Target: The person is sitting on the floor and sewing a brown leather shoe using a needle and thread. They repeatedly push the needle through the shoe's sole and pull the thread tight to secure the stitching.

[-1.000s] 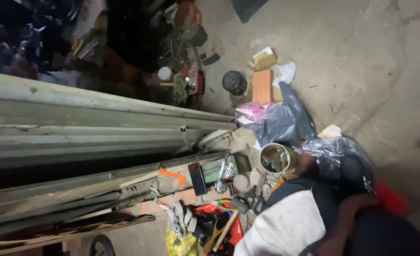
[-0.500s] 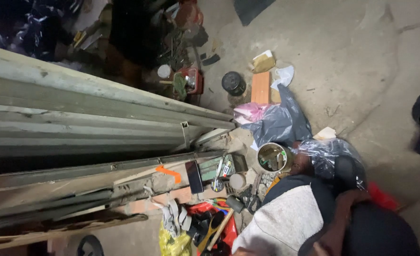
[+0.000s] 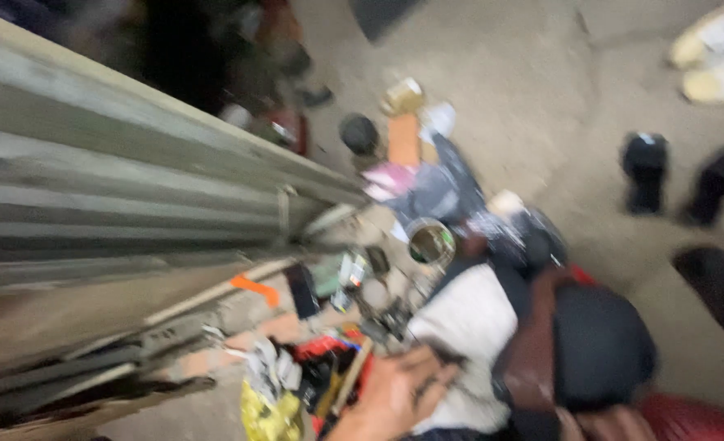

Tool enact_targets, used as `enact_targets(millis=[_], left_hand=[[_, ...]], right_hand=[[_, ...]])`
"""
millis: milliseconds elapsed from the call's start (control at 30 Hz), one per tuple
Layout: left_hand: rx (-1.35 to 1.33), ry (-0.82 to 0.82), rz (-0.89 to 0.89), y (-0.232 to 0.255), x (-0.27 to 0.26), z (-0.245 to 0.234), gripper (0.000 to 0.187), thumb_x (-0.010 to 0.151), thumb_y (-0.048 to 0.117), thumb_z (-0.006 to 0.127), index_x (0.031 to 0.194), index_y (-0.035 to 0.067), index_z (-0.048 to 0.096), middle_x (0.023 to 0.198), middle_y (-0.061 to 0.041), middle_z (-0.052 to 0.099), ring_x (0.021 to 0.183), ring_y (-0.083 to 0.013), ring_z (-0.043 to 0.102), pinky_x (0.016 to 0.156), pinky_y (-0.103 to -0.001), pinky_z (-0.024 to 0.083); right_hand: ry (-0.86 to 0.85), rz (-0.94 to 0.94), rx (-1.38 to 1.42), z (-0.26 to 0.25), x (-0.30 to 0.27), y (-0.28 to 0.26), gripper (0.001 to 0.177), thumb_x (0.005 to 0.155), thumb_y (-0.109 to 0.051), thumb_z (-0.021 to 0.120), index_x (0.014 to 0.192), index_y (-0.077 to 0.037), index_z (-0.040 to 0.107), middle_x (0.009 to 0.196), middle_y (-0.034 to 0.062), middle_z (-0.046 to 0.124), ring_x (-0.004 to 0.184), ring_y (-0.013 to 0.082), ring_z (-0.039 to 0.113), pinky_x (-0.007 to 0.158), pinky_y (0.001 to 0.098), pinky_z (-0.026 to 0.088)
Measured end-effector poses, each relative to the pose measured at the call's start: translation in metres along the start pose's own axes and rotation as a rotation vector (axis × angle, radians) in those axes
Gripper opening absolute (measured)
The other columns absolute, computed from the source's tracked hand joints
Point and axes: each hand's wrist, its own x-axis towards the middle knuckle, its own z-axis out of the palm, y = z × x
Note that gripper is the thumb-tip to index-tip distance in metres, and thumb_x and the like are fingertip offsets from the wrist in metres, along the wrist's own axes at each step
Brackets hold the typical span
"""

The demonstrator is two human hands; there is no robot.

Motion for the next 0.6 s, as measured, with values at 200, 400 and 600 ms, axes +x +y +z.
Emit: enact_targets(millis=[200, 400, 600], left_hand=[[0.035, -0.111, 0.002, 0.021, 0.006, 0.007, 0.011, 0.099, 0.018, 0.064, 0.092, 0.01, 0.067, 0.086, -0.003, 0.061, 0.073, -0.0274, 0.062, 0.062, -0.038, 0.049], [-0.064, -0.048, 0.074, 0.035, 0.007, 0.019, 0.016, 0.099, 0.01, 0.063, 0.085, 0.003, 0.065, 0.087, -0.005, 0.064, 0.07, -0.0217, 0.06, 0.056, -0.035, 0.052], [-0.015, -0.016, 0.107, 0.036, -0.001, 0.014, 0.011, 0.1, 0.004, 0.064, 0.104, -0.004, 0.069, 0.106, -0.013, 0.069, 0.096, -0.0282, 0.071, 0.079, -0.037, 0.061]], right_hand=[[-0.188, -0.022, -0.072, -0.116, 0.087, -0.107, 0.035, 0.098, -0.006, 0.072, 0.071, -0.008, 0.051, 0.073, 0.0088, 0.05, 0.07, 0.0307, 0.052, 0.069, 0.0432, 0.042], [-0.13, -0.001, -0.059, -0.138, 0.079, -0.08, 0.039, 0.103, -0.001, 0.074, 0.077, 0.0, 0.045, 0.075, 0.0125, 0.041, 0.068, 0.0287, 0.039, 0.067, 0.0412, 0.035], [-0.063, -0.007, -0.048, -0.144, 0.081, -0.086, 0.01, 0.107, 0.0, 0.081, 0.106, 0.007, 0.074, 0.106, 0.0245, 0.066, 0.099, 0.0367, 0.06, 0.085, 0.0453, 0.051]])
